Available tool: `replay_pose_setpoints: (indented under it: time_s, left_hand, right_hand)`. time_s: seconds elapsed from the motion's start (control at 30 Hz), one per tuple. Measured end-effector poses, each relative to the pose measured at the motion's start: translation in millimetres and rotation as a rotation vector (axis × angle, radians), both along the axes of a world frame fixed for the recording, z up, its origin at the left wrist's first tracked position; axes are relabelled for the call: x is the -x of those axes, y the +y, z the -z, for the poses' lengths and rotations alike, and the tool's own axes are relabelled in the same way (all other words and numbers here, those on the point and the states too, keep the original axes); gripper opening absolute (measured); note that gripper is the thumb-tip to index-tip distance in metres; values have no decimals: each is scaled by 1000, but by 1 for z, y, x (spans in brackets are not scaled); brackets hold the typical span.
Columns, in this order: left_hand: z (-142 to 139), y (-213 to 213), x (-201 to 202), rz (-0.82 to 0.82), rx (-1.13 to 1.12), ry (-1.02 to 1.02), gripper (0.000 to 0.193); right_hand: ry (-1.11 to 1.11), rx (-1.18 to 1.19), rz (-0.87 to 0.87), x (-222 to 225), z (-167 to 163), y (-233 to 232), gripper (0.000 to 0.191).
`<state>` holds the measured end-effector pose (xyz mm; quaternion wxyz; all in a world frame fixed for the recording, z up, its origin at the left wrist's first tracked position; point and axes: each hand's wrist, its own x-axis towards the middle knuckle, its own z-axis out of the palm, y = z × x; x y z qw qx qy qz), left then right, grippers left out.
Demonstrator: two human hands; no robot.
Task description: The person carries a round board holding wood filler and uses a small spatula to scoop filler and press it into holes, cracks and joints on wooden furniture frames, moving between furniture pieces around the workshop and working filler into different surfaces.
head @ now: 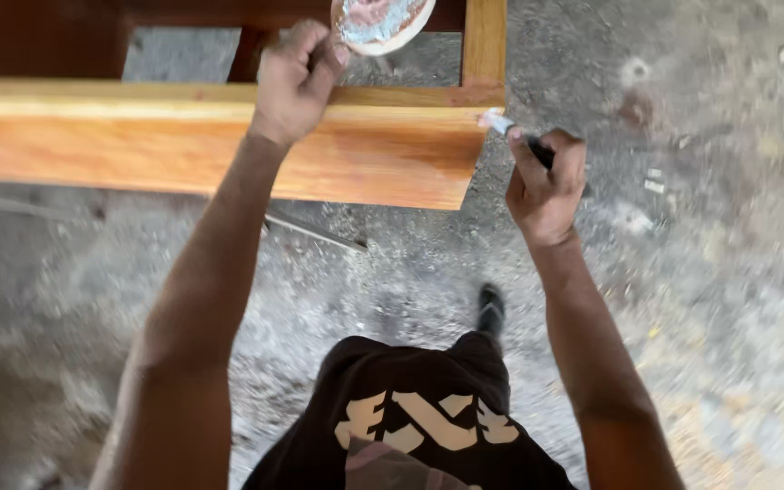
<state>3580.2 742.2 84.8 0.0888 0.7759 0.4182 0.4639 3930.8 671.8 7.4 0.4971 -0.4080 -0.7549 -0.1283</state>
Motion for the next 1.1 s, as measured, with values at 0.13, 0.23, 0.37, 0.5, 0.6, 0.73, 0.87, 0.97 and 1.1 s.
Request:
replay_pose_setpoints:
  time_s: [0.13, 0.23, 0.37, 0.5, 0.6, 0.73, 0.87, 0.97, 1.1]
  left_hand:
    - [-13, -37, -16, -166, -16, -128, 19]
    - [-5, -109, -54, -436, 194, -318, 22]
    - [22, -205, -115, -638, 217, -353, 20]
    - [47, -266, -167, -798, 462, -500, 18]
    - [55, -290, -179, -824, 483, -540, 16]
    - [66, -310, -180, -787, 311, -489, 17]
    - [77, -329, -182, -812, 438, -580, 15]
    - [84, -337, -186, -789, 401, -547, 14]
    - [83, -339, -191, -805, 340, -495, 15]
  right_hand:
    - [-77, 29, -116, -22, -17, 3, 41]
    - [-93, 105, -266, -37, -34, 7, 39]
    - [-196, 5, -358, -48, -52, 21, 34]
    - [-291, -84, -376, -50, -58, 38, 31]
    - [-323, -70, -370, -49, -60, 37, 32]
    - [-409, -114, -244, -48, -62, 13, 35]
    - [-511, -70, -271, -48, -66, -7, 40]
    - [-538, -104, -301, -44, -66, 2, 39]
    - [-618, -179, -296, -43, -65, 27, 39]
